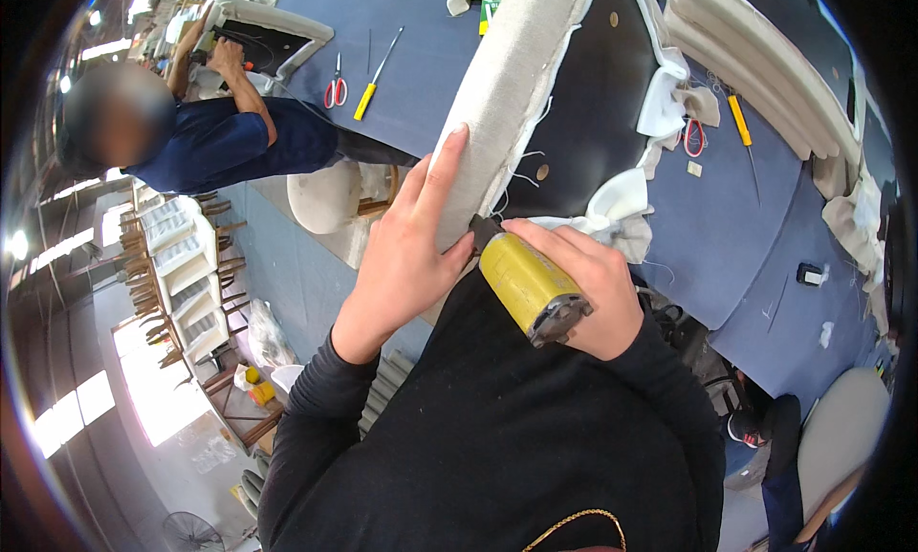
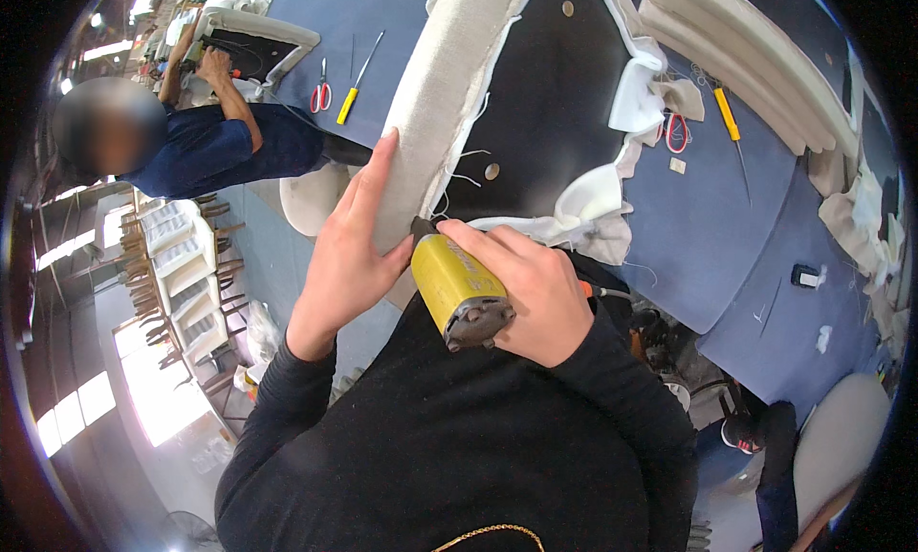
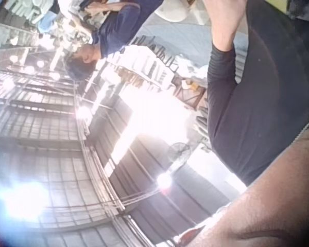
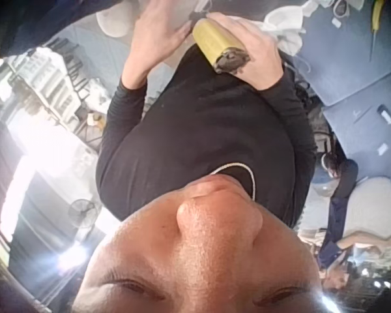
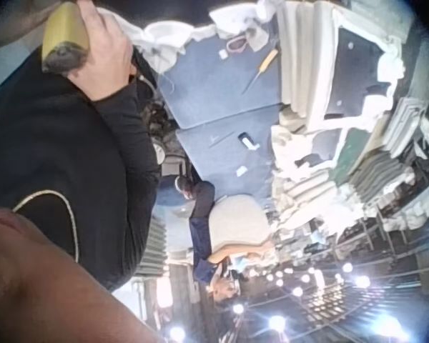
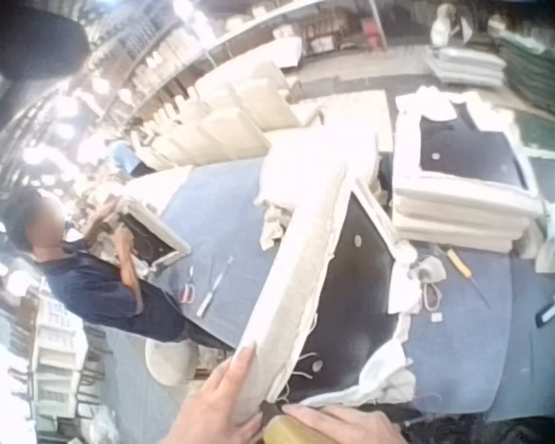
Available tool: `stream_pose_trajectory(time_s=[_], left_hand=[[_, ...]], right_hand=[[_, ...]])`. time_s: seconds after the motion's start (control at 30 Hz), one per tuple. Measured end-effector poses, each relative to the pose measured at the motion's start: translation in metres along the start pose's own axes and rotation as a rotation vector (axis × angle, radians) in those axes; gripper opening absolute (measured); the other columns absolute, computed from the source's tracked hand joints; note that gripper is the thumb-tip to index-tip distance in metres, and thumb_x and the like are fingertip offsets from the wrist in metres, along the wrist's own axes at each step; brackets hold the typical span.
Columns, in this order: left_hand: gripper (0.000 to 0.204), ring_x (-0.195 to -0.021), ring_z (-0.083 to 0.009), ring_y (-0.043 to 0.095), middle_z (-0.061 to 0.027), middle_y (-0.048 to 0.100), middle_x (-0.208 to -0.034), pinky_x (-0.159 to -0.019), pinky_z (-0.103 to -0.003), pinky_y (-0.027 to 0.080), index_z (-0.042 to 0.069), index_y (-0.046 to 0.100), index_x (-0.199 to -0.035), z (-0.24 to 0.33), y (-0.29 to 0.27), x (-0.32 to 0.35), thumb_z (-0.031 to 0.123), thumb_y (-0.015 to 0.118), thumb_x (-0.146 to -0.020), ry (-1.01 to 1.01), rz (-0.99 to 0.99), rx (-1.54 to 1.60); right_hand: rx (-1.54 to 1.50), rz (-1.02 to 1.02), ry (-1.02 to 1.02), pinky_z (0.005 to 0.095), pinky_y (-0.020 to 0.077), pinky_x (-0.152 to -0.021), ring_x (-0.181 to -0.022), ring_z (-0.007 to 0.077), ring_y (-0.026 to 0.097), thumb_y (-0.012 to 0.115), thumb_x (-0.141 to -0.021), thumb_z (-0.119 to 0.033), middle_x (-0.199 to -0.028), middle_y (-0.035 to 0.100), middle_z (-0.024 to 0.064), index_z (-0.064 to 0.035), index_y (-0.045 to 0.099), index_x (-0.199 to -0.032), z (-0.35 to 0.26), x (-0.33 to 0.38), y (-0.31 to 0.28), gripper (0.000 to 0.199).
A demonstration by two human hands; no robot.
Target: The person staples fabric onto chair seat cushions using a handheld staple gun. They repeatedly pick up a cushion, pull the fabric taut, and apply staples along the edges. The person also uses scissors to trim excess fabric and a screwdriver to adjust the material. Finished cushions are placed on a nearby table.
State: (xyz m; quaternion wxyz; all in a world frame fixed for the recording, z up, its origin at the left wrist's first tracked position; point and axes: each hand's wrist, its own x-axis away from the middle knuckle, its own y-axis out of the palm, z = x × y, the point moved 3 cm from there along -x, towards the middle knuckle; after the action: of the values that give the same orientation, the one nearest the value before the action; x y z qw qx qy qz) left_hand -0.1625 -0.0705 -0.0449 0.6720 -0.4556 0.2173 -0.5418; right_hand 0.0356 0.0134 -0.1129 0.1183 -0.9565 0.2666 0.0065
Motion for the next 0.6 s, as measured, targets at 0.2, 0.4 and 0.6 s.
stream_pose_trajectory(time_s=[0.2, 0.4, 0.6], left_hand=[[0.118, -0.138, -0.049, 0.061, -0.0244, 0.052, -0.162, -0.111, -0.051, 0.054, 0.02, 0.024, -0.177, -0.0028, -0.0018, -0.0023, -0.005, 0.082, -0.077, -0.005, -0.05, -0.032], [0.13, -0.125, -0.0549, 0.066, -0.0263, 0.049, -0.159, -0.1, -0.054, 0.06, 0.025, 0.017, -0.178, 0.0003, 0.0006, 0.0, -0.006, 0.087, -0.072, 0.031, -0.056, -0.1], [0.135, -0.122, -0.0551, 0.067, -0.0264, 0.048, -0.16, -0.099, -0.055, 0.06, 0.027, 0.016, -0.177, -0.0038, 0.0008, 0.001, -0.007, 0.089, -0.069, 0.032, -0.057, -0.088]], right_hand=[[-0.033, 0.025, -0.056, 0.0425, 0.062, -0.091, -0.105, 0.0366, 0.076, 0.094, -0.074, -0.014, -0.119, 0.072, 0.0162, -0.0133, 0.061, -0.155, 0.0037, 0.004, 0.0022, 0.088], [-0.01, -0.02, -0.017, 0.0434, 0.0618, -0.09, -0.108, 0.0361, 0.075, 0.093, -0.073, -0.014, -0.122, 0.07, 0.0156, -0.0131, 0.061, -0.155, -0.0009, 0.0038, 0.004, 0.088], [-0.038, 0.008, -0.044, 0.0424, 0.062, -0.089, -0.105, 0.0362, 0.075, 0.092, -0.073, -0.014, -0.121, 0.07, 0.0156, -0.0125, 0.061, -0.154, 0.001, 0.0067, 0.0055, 0.087]])
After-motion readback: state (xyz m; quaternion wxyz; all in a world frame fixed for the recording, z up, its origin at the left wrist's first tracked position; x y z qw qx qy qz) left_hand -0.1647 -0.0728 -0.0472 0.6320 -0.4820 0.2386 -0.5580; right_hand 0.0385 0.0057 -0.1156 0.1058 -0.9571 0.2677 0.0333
